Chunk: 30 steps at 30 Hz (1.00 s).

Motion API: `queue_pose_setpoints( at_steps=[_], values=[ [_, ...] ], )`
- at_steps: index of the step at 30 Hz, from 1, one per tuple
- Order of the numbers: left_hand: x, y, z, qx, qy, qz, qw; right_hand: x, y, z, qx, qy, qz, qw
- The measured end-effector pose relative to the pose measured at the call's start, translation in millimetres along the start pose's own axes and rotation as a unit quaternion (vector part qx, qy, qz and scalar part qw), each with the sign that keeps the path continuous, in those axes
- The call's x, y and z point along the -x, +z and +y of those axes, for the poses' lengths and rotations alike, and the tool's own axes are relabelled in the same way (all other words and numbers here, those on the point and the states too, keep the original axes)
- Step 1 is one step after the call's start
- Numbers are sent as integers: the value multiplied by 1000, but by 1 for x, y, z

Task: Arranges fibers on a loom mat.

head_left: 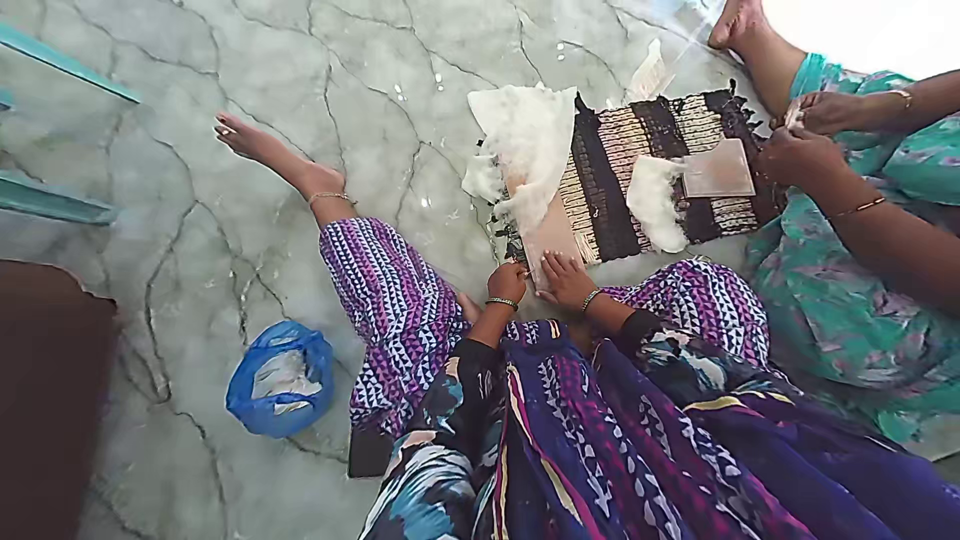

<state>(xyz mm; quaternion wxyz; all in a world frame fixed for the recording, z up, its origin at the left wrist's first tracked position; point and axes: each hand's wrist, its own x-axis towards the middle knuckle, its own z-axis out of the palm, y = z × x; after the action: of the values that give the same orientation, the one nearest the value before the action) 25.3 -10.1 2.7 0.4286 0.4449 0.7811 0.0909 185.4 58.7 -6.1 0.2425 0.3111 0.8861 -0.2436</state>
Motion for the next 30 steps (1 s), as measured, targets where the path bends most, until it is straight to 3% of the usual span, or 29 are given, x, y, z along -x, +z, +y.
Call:
queue_pose_setpoints(
  at_steps=[4,5,8,13,18,25,30],
  values=[
    [0,-2,-5,-15,21,-52,998,23,-9,-5,15,17,-63,998],
    [0,-2,-4,-18,25,-51,998,26,-15,-6,9,18,-49,999],
    [1,-4,-1,-11,31,-27,999,22,-18,-5,-28,9,99,995],
    [-9,-5,0,-10,22,16,1000,-19,4,5,27,-3,123,992],
    [-9,-1,-6,2,36,-2,999,-17,12,-10,10,54,61,997],
    [-7,-6,-7,-41,62,-56,996,28,-4,-13,29,46,-58,997],
    [-1,-5,-6,-25,41,-12,999,18,-3,-11,12,16,78,997]
  ],
)
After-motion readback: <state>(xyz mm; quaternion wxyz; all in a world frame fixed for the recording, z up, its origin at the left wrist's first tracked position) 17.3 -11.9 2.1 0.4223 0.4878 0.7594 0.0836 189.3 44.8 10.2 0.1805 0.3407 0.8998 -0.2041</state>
